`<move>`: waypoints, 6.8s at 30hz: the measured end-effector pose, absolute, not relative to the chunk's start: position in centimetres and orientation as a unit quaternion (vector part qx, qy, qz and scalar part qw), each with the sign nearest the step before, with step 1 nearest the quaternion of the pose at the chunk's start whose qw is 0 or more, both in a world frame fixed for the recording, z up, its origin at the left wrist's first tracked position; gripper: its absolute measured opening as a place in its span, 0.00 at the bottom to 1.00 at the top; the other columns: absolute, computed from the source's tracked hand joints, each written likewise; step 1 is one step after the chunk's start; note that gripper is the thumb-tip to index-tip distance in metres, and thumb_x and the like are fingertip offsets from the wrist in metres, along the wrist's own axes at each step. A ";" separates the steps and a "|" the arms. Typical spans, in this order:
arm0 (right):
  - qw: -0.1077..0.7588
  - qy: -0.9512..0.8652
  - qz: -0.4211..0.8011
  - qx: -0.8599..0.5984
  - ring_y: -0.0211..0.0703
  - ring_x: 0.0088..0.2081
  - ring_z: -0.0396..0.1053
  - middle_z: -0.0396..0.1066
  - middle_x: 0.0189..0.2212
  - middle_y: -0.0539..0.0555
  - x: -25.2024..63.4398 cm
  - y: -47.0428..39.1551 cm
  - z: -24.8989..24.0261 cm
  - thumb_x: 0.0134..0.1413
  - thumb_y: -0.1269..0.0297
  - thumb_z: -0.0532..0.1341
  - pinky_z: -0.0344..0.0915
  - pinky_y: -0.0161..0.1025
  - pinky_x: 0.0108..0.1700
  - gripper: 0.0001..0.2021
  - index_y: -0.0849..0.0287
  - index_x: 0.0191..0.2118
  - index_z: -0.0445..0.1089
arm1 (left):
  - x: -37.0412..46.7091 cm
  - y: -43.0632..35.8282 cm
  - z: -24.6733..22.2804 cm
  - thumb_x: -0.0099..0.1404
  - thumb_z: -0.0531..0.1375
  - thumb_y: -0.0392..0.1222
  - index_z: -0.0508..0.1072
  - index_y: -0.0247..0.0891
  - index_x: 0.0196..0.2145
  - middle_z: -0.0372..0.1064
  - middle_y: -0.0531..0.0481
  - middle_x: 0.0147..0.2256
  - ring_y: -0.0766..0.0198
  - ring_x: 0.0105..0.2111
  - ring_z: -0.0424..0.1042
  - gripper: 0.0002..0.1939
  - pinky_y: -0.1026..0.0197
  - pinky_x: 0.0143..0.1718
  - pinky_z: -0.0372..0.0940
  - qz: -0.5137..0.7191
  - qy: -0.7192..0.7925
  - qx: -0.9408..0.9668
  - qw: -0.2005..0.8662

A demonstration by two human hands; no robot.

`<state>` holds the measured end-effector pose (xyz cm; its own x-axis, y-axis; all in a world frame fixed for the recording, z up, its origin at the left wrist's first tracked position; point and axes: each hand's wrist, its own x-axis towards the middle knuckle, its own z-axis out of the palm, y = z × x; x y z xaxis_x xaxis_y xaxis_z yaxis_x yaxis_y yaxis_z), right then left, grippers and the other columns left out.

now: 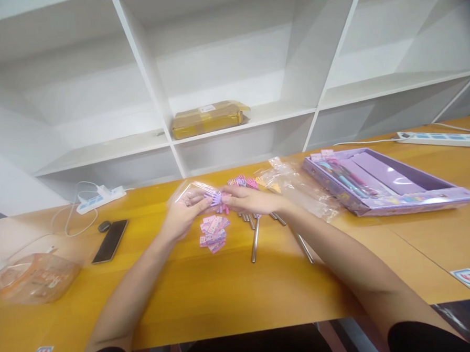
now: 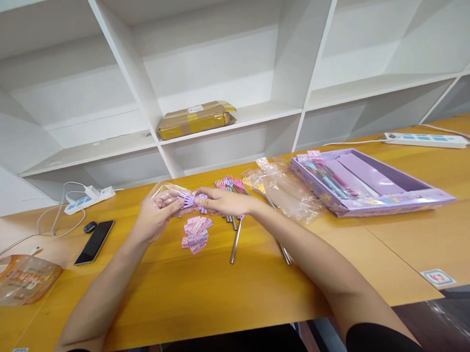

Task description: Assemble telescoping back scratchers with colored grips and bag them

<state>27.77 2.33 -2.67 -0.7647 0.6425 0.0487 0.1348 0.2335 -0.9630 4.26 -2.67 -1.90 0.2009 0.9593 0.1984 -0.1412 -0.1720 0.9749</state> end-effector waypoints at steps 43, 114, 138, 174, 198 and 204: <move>0.392 -0.739 0.479 -0.268 0.39 0.33 0.71 0.75 0.34 0.51 28.3 0.8 0.1 0.67 0.52 0.66 0.70 0.41 0.37 0.14 0.56 0.46 0.69 | 3.2 -1.4 -1.3 0.60 0.77 0.46 0.83 0.29 0.43 0.84 0.36 0.46 0.45 0.53 0.82 0.20 0.42 0.59 0.77 0.626 0.326 0.462 0.537; 0.438 -0.844 0.211 -0.228 0.40 0.35 0.68 0.72 0.32 0.49 25.7 -0.5 -1.8 0.68 0.64 0.65 0.64 0.41 0.41 0.07 0.55 0.36 0.70 | 2.7 -2.1 -2.1 0.62 0.75 0.44 0.78 0.40 0.58 0.77 0.39 0.56 0.51 0.53 0.78 0.27 0.56 0.52 0.74 0.416 0.335 0.653 0.537; 0.370 -0.814 0.365 -0.260 0.39 0.32 0.66 0.71 0.30 0.50 25.7 0.0 -1.8 0.69 0.48 0.63 0.61 0.39 0.36 0.17 0.56 0.34 0.66 | 2.6 -2.3 -1.7 0.63 0.74 0.48 0.83 0.38 0.53 0.82 0.40 0.50 0.51 0.48 0.81 0.22 0.52 0.53 0.76 0.417 0.357 0.673 0.496; 0.295 -0.827 0.474 -0.069 0.36 0.36 0.72 0.74 0.33 0.51 25.8 0.6 -2.6 0.79 0.57 0.54 0.70 0.39 0.45 0.18 0.60 0.37 0.72 | -0.2 -2.7 0.2 0.75 0.63 0.46 0.81 0.40 0.53 0.80 0.41 0.50 0.56 0.48 0.81 0.13 0.55 0.53 0.76 0.306 0.303 0.801 0.416; -0.042 -0.922 0.378 -0.075 0.39 0.39 0.75 0.84 0.44 0.55 21.3 0.9 -10.4 0.68 0.60 0.67 0.62 0.33 0.40 0.12 0.60 0.47 0.85 | -0.7 -2.1 0.5 0.65 0.72 0.46 0.79 0.41 0.46 0.72 0.52 0.33 0.66 0.30 0.73 0.14 0.63 0.34 0.71 0.470 0.415 0.719 0.300; -0.039 -0.907 0.416 -0.055 0.40 0.41 0.76 0.84 0.44 0.52 20.9 1.2 -11.8 0.68 0.60 0.67 0.64 0.34 0.44 0.10 0.55 0.47 0.86 | -0.5 -2.6 0.4 0.68 0.70 0.46 0.78 0.41 0.51 0.71 0.54 0.30 0.65 0.30 0.74 0.15 0.61 0.37 0.71 0.456 0.412 0.745 0.260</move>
<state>20.95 1.25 -11.84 -0.9910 0.0673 -0.1159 0.1317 0.6474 -0.7507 -0.47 -2.57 0.38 0.2456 0.8509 0.4644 0.3766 -0.5252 0.7631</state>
